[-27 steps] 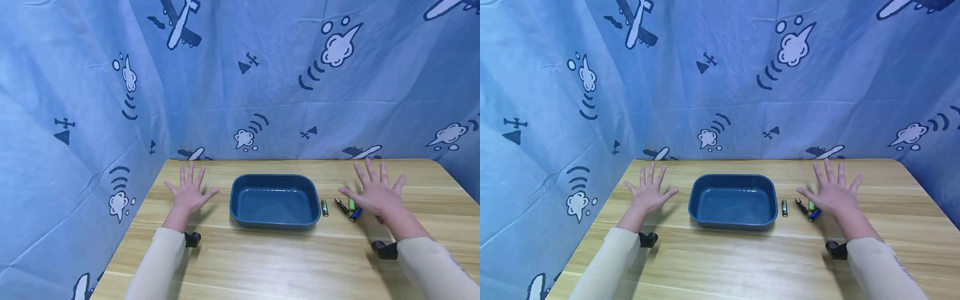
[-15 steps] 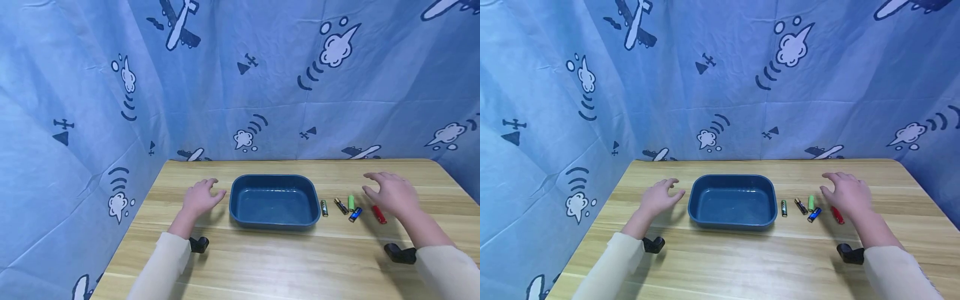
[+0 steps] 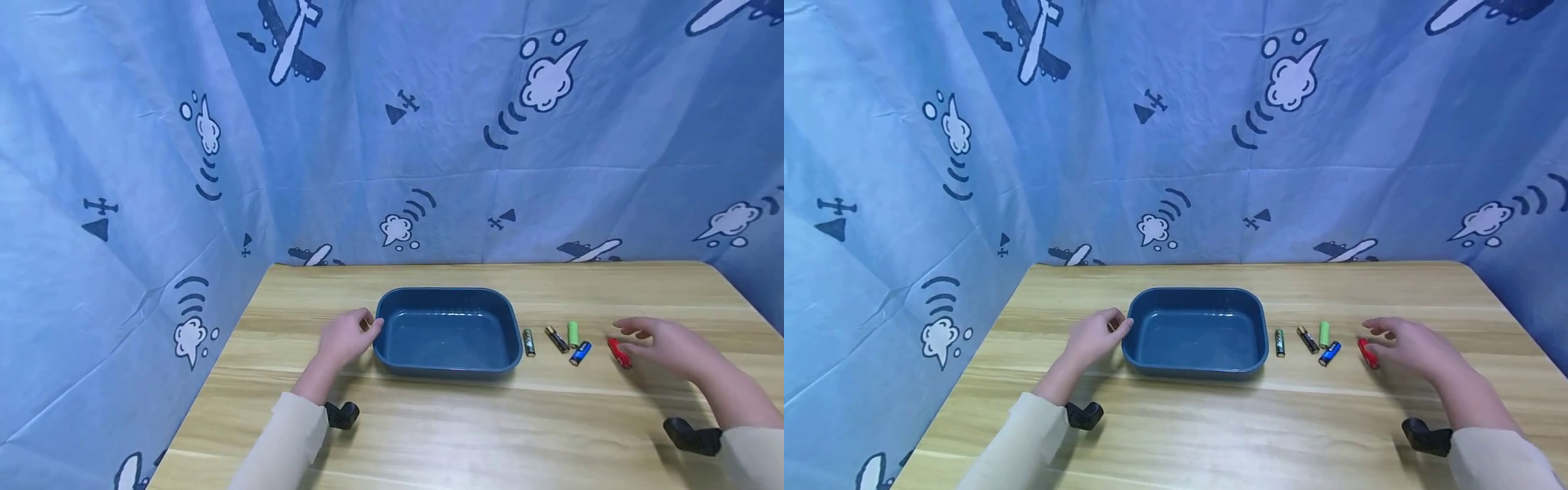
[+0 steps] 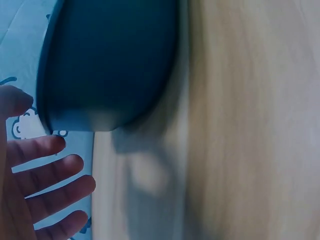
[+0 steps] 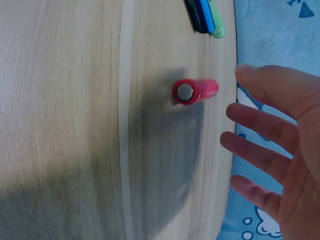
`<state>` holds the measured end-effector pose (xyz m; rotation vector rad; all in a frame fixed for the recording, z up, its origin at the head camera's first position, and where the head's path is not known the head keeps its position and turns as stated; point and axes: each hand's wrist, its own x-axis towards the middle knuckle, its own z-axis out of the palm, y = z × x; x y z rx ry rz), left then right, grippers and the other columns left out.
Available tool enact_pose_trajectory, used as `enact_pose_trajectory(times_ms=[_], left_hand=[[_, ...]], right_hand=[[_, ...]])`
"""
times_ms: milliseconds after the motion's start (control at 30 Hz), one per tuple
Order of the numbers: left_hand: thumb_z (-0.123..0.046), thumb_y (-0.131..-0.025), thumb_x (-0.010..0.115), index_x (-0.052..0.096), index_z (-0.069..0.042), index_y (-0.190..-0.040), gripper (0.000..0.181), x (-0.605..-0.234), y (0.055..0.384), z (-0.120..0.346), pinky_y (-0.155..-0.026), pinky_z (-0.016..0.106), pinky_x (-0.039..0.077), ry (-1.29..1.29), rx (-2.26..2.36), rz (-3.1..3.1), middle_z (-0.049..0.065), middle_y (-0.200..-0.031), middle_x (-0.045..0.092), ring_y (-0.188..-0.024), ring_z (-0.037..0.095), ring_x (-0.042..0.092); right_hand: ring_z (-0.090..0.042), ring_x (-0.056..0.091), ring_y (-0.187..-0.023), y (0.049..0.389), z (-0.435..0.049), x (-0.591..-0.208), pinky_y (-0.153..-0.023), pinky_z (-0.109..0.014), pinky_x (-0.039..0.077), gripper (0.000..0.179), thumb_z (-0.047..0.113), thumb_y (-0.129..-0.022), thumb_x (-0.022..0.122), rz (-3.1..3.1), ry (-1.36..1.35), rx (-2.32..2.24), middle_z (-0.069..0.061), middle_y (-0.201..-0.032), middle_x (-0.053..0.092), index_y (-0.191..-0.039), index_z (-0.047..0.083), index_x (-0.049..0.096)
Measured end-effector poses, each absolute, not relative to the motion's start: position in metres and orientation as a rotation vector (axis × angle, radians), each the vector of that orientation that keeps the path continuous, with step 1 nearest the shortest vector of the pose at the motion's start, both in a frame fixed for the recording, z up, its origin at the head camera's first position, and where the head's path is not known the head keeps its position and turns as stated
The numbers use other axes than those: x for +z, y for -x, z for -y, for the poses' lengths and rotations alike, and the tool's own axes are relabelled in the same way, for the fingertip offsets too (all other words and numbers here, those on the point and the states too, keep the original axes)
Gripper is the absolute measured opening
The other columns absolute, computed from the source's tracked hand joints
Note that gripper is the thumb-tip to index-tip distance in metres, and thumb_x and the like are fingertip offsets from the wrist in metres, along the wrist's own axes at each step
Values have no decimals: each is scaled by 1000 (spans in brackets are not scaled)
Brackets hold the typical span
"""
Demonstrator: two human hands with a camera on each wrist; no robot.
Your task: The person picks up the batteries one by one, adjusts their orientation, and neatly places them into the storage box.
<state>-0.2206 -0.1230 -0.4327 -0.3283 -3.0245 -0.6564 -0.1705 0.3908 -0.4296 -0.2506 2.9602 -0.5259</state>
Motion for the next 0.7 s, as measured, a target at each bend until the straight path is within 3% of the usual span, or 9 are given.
enact_pose_trajectory(times_ms=[100, 233, 333, 467, 700], left_hand=[[-44, -90, 50, 58, -14, -97, 32, -438, 220, 118, -59, 32, 43, 274, -805, 3009, -2, -79, 58, -69, 15, 54], [-36, -90, 53, 46, -12, -128, 45, -444, 220, 111, -70, 36, 46, 226, -997, 2954, 6, -105, 55, -86, 19, 56], [-31, -89, 51, 32, -15, -141, 58, -447, 221, 106, -62, 36, 47, 208, -1079, 2962, 13, -104, 55, -76, 24, 59], [-27, -89, 47, 26, -15, -145, 61, -449, 223, 103, -52, 33, 42, 151, -1104, 3024, 17, -95, 62, -61, 23, 56], [-22, -91, 43, 23, -15, -148, 62, -450, 223, 100, -62, 34, 42, 120, -1082, 3069, 18, -114, 58, -78, 23, 54]], right_hand=[[-47, 54, -96, 167, -395, -433, -73, -57, 44, 49, 23, -81, 66, -2944, 265, -579, -29, -110, 58, -119, -6, 55], [-50, 53, -97, 165, -398, -436, -74, -59, 43, 57, 23, -76, 72, -2898, 268, -661, -32, -112, 56, -120, -9, 53], [-52, 50, -100, 165, -400, -438, -76, -59, 42, 65, 22, -71, 77, -2865, 273, -694, -35, -114, 53, -121, -11, 52], [-56, 44, -104, 165, -402, -444, -80, -62, 39, 71, 18, -66, 80, -2836, 275, -705, -39, -118, 46, -122, -13, 50], [-58, 39, -105, 168, -404, -450, -81, -66, 33, 74, 18, -63, 81, -2836, 320, -690, -40, -118, 43, -123, -12, 50]])
